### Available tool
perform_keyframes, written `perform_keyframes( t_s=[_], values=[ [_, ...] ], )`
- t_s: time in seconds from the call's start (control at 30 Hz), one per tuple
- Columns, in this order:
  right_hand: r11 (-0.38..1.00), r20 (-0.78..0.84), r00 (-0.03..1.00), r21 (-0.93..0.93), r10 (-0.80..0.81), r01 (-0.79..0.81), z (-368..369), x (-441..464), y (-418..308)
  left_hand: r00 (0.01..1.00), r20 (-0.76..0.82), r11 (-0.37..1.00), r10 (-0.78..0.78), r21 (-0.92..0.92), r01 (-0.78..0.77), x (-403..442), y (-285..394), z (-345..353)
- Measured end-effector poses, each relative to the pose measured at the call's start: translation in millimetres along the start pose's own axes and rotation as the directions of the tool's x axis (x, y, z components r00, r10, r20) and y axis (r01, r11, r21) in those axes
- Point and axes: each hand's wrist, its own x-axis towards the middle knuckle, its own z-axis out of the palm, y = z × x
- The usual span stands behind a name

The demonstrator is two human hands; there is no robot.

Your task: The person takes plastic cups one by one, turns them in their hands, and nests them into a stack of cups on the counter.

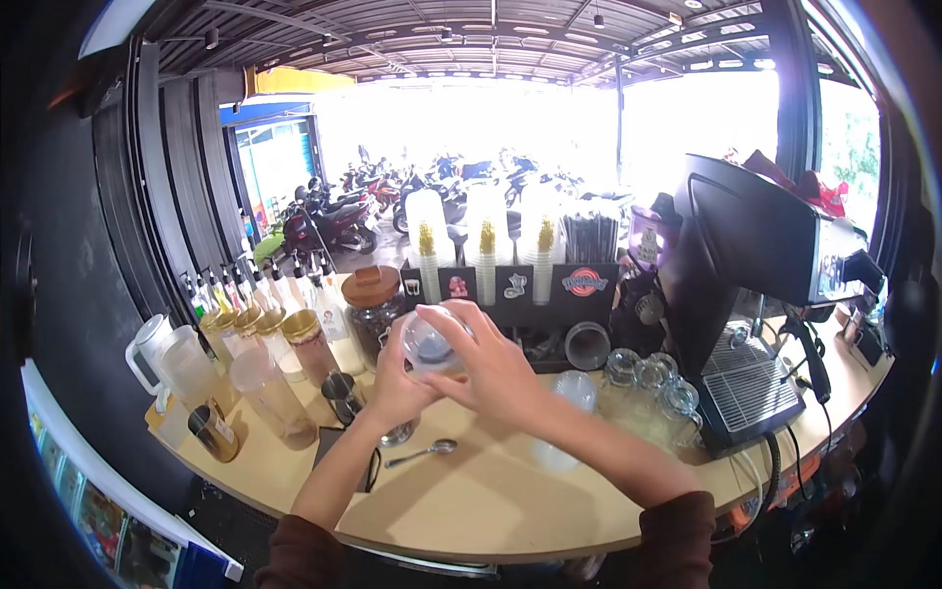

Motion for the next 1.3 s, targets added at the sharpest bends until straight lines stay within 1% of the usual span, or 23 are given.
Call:
perform_keyframes(
  t_s=[0.03,0.07,0.1,0.13,0.17,0.23,0.27,0.33,0.37,0.47,0.5,0.57,0.6,0.67,0.77,0.87,0.97,1.07,1.17,1.2,1.23,1.27,1.3],
  values=[
    [0.997,0.04,0.999,-0.071,0.003,0.0,3.4,14.4,6.2,1.0,-0.003,1.0,0.007,0.0,-0.007,9.7,-11.1,-6.7],
    [0.999,0.021,1.0,-0.04,0.01,-0.009,7.4,29.9,17.2,0.994,-0.073,0.995,0.085,0.063,-0.08,20.1,-27.9,-13.2],
    [0.996,-0.019,1.0,-0.091,0.006,-0.007,10.1,46.9,28.0,0.977,-0.137,0.98,0.166,0.131,-0.149,29.9,-39.4,-20.7],
    [0.992,-0.094,0.995,-0.124,-0.03,0.018,12.9,66.1,42.2,0.983,-0.152,0.993,0.101,0.08,-0.089,38.5,-41.8,-28.7],
    [0.987,-0.167,0.984,-0.158,-0.067,0.041,15.2,86.9,57.4,0.98,-0.18,0.996,0.085,0.051,-0.077,46.4,-50.0,-36.6],
    [0.987,-0.277,0.951,-0.117,-0.139,0.111,17.6,131.5,83.8,0.985,-0.167,0.994,0.054,0.106,-0.036,58.6,-66.4,-50.6],
    [0.987,-0.276,0.951,-0.117,-0.142,0.114,20.3,151.0,98.3,0.984,-0.169,0.994,0.055,0.107,-0.037,63.4,-74.0,-53.8],
    [0.968,-0.295,0.929,-0.179,-0.224,0.176,29.2,186.0,126.2,0.986,-0.158,0.982,0.06,0.187,-0.03,72.6,-88.8,-59.8],
    [0.968,-0.295,0.929,-0.175,-0.224,0.178,34.8,199.2,139.2,0.985,-0.16,0.981,0.059,0.19,-0.027,78.3,-95.7,-61.7],
    [0.99,-0.207,0.977,-0.14,-0.053,0.024,50.0,225.3,173.7,0.991,-0.13,0.957,0.038,0.291,0.002,94.5,-117.9,-64.8],
    [0.99,-0.203,0.978,-0.14,-0.048,0.019,53.5,230.5,182.4,0.991,-0.129,0.958,0.033,0.287,0.006,98.4,-124.3,-65.5],
    [0.989,-0.124,0.99,-0.123,0.065,-0.08,60.9,236.0,199.8,0.999,-0.01,0.92,0.042,0.39,-0.035,102.5,-136.5,-65.6],
    [0.985,-0.099,0.991,-0.139,0.088,-0.101,64.0,237.3,205.5,0.999,-0.007,0.922,0.032,0.386,-0.027,102.3,-141.5,-64.9],
    [0.986,-0.067,0.993,-0.13,0.093,-0.101,69.5,233.5,216.1,0.993,0.096,0.88,-0.075,0.475,0.021,99.6,-150.2,-61.2],
    [0.989,0.023,0.991,-0.07,0.134,-0.132,68.7,225.5,217.4,0.979,0.17,0.86,-0.116,0.51,0.014,98.0,-151.9,-58.1],
    [0.99,0.058,0.99,-0.072,0.128,-0.123,71.8,218.0,219.9,0.981,0.17,0.875,-0.093,0.484,-0.001,95.3,-159.5,-53.9],
    [0.992,0.024,0.993,-0.055,0.114,-0.112,74.7,211.1,215.9,0.987,0.138,0.876,-0.078,0.482,0.001,93.2,-157.0,-50.4],
    [0.98,0.071,0.978,-0.064,0.195,-0.191,72.3,208.0,207.1,0.99,0.093,0.83,-0.104,0.557,0.034,88.9,-141.7,-48.0],
    [0.959,0.111,0.96,-0.149,0.259,-0.241,71.0,200.4,199.9,0.993,0.087,0.805,-0.077,0.593,0.01,84.6,-123.5,-48.1],
    [0.964,0.062,0.978,-0.194,0.199,-0.184,72.3,192.1,192.3,0.992,0.091,0.807,-0.083,0.591,0.014,81.2,-118.2,-45.9],
    [0.962,0.015,0.99,-0.241,0.138,-0.131,72.8,181.8,184.7,0.995,0.09,0.833,-0.036,0.554,-0.02,77.3,-112.7,-42.7],
    [0.975,0.034,0.994,-0.198,0.107,-0.098,68.3,169.1,178.4,0.996,0.089,0.856,0.012,0.514,-0.057,72.4,-106.3,-37.8],
    [0.97,-0.034,0.999,-0.239,0.031,-0.039,65.9,153.2,166.1,0.995,0.101,0.861,0.006,0.506,-0.057,66.1,-97.4,-30.6]
  ],
)
